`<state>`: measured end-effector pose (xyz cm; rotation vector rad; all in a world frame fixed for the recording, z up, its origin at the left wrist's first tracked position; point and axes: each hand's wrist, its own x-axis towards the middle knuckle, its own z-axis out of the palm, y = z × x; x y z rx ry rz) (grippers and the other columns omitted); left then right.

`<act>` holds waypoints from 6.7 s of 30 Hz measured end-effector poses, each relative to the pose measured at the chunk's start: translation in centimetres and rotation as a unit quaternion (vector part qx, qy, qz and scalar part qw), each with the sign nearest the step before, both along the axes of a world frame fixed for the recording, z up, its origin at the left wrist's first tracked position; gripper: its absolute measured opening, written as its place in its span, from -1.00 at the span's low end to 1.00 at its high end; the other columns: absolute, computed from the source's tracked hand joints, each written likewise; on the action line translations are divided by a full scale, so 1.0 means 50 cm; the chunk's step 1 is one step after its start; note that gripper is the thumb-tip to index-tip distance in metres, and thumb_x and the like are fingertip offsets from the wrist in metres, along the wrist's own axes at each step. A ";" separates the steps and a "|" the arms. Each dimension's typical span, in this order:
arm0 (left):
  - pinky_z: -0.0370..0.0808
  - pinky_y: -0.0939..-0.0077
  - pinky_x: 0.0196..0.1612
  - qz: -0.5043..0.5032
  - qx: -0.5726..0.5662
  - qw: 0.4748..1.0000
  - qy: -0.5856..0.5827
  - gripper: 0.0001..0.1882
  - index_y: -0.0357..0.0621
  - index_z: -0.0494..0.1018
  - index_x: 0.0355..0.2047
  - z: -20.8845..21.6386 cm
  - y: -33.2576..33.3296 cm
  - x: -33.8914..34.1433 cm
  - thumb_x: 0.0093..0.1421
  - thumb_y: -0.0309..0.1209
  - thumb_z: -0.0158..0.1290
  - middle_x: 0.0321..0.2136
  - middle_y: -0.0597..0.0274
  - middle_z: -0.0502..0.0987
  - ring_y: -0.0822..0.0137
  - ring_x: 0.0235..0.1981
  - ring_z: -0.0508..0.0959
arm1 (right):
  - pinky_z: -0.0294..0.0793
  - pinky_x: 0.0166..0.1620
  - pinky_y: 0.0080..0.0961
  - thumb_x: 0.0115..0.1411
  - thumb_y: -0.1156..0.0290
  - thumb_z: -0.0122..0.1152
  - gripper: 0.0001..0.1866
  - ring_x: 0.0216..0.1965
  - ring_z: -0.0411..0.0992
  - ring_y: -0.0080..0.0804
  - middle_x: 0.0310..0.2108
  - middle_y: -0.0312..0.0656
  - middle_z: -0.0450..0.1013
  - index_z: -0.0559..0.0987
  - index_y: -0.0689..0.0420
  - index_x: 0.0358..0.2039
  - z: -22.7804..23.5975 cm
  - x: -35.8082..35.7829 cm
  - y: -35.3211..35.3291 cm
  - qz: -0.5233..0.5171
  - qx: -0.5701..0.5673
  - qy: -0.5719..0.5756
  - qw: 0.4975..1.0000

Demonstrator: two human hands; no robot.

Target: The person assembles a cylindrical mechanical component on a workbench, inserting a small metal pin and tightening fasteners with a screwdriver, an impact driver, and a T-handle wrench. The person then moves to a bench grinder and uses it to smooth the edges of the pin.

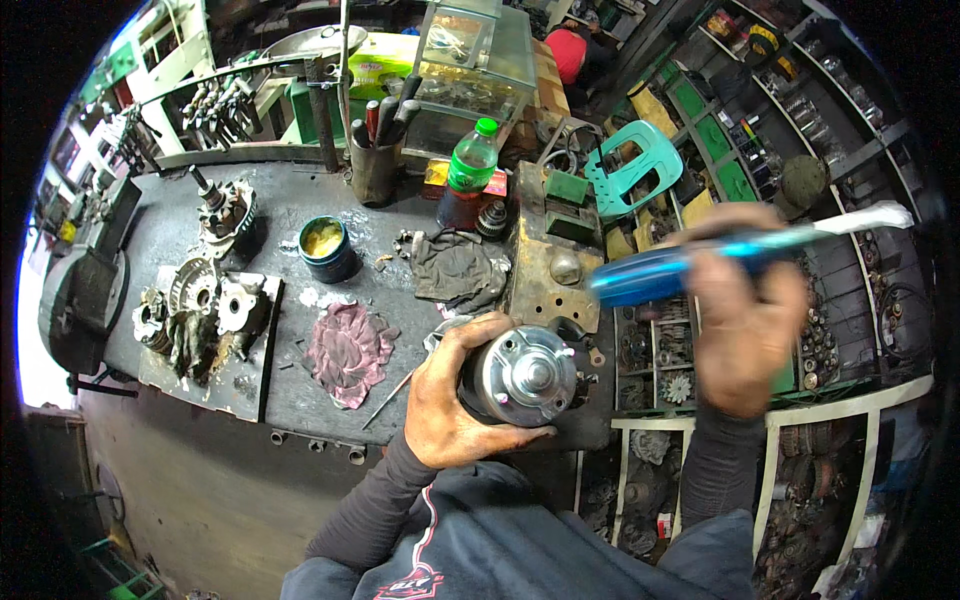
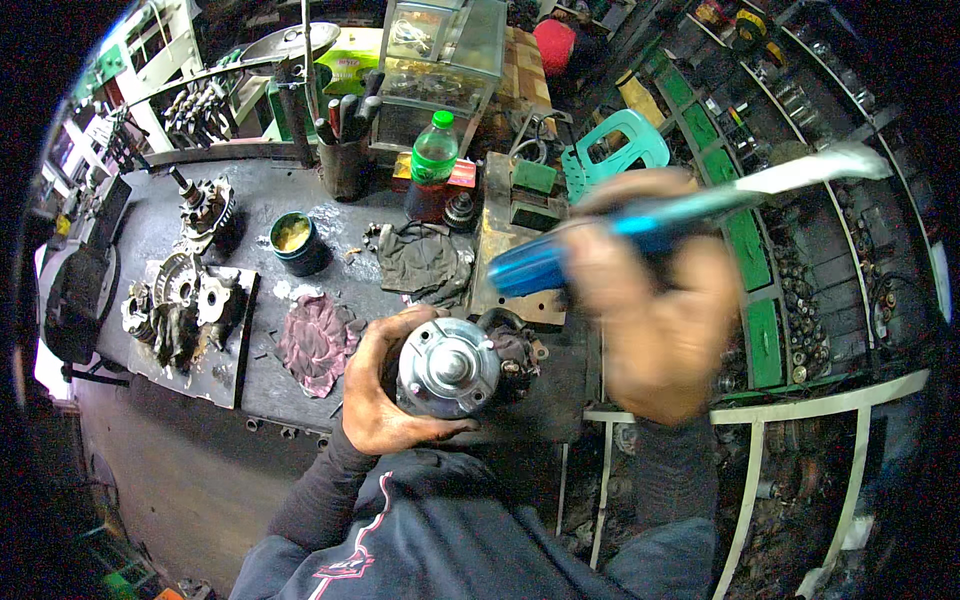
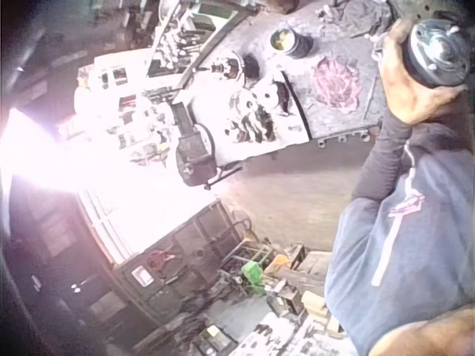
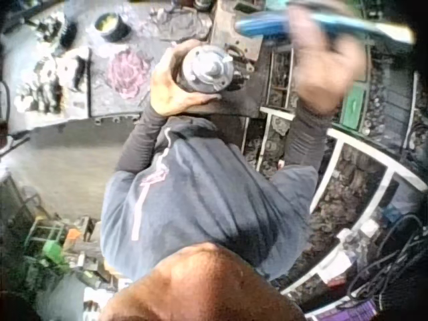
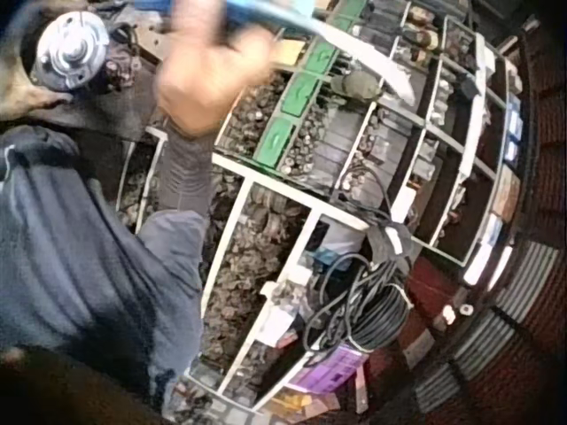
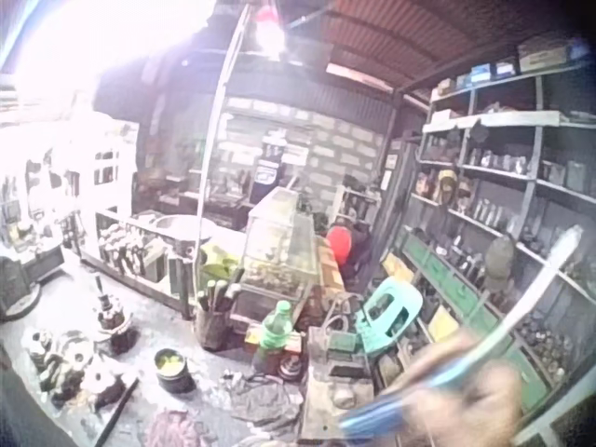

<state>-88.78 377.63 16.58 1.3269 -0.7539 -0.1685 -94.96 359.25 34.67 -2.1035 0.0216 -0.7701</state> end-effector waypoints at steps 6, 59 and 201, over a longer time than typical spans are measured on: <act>0.37 0.19 0.33 -0.019 0.030 0.998 -0.052 0.14 -0.36 0.28 0.29 0.001 0.005 0.009 -0.33 -0.34 0.60 0.20 -0.06 0.47 0.11 0.22 0.50 | 0.71 -0.21 -0.35 0.29 0.37 0.25 -0.78 -0.29 0.55 -0.32 -0.26 -0.09 0.47 0.47 0.16 -0.14 -0.035 -0.069 0.016 0.044 -0.078 -0.029 0.996; 0.40 0.25 0.30 0.019 0.105 0.992 0.065 0.21 -0.41 0.26 0.29 0.059 0.009 -0.023 -0.37 -0.28 0.64 0.17 -0.08 0.50 0.17 0.20 0.50 | 0.44 -0.26 -0.40 0.17 0.38 0.40 -0.73 -0.40 0.45 -0.39 -0.42 -0.17 0.45 0.53 0.20 -0.21 -0.167 -0.090 -0.095 0.224 0.161 0.068 0.959; 0.59 0.20 -0.09 0.685 0.014 0.621 0.381 -0.60 -0.23 0.55 0.00 -0.284 2.680 -1.738 0.26 -0.23 0.18 -0.20 0.06 0.64 0.10 -0.18 0.63 | 0.57 0.03 -0.08 0.12 0.24 0.16 -0.59 -0.01 0.60 0.06 -0.08 0.13 0.62 0.71 0.24 -0.13 -1.015 -0.997 2.343 0.244 -0.426 0.569 0.659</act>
